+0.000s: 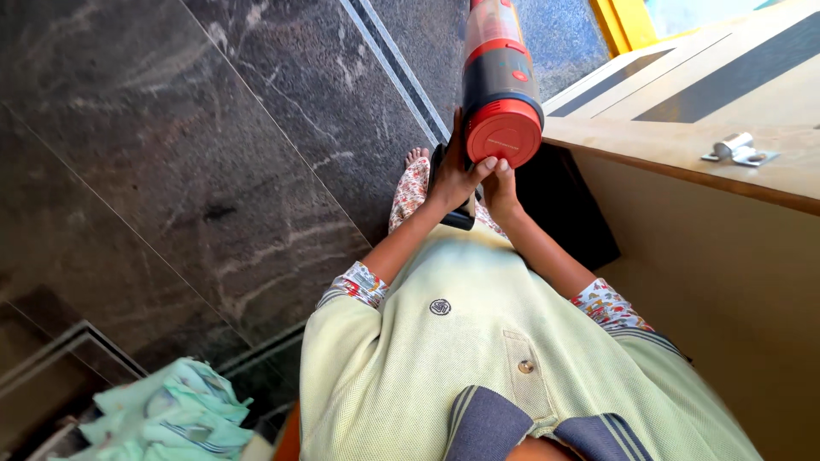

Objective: The person vacuums the floor using a vacuum cleaner while walking across different rooms.

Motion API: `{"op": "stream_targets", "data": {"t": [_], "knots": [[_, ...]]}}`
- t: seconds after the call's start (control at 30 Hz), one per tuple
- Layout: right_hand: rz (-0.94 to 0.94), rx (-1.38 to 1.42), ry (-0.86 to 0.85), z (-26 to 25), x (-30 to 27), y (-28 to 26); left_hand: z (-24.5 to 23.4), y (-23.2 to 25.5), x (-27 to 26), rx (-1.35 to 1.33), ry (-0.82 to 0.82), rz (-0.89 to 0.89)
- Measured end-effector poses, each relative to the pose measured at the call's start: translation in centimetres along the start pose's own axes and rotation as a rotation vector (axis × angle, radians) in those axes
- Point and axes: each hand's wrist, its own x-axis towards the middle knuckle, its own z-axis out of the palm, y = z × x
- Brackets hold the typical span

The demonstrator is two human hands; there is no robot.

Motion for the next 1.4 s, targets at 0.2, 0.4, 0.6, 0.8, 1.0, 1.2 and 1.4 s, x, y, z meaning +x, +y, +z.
{"op": "stream_targets", "data": {"t": [0.2,0.4,0.6,0.8,1.0,1.2,1.4], "knots": [[-0.03,0.01,-0.129,-3.5,-3.4,-1.4,4.6,0.4,-3.1,0.007,0.082,0.007],[0.032,0.028,-0.152,-6.9,-6.9,-1.2,8.1,-0.1,-6.4,-0.05,0.124,0.001],[0.044,0.001,-0.183,-8.0,-10.0,-1.4,10.1,-0.6,-9.7,0.003,0.156,-0.01],[0.094,0.02,-0.206,-9.4,-12.2,0.0,10.5,-0.5,-12.4,-0.023,0.156,-0.024],[0.085,-0.006,-0.246,-10.3,-14.2,0.8,11.2,-0.1,-15.2,-0.063,0.171,-0.08],[0.082,-0.029,-0.284,-10.9,-17.2,1.9,12.7,-1.7,-18.9,-0.114,0.212,-0.039],[0.177,-0.042,-0.289,-11.8,-22.4,1.2,15.5,-2.1,-24.0,-0.146,0.271,-0.06]]}}
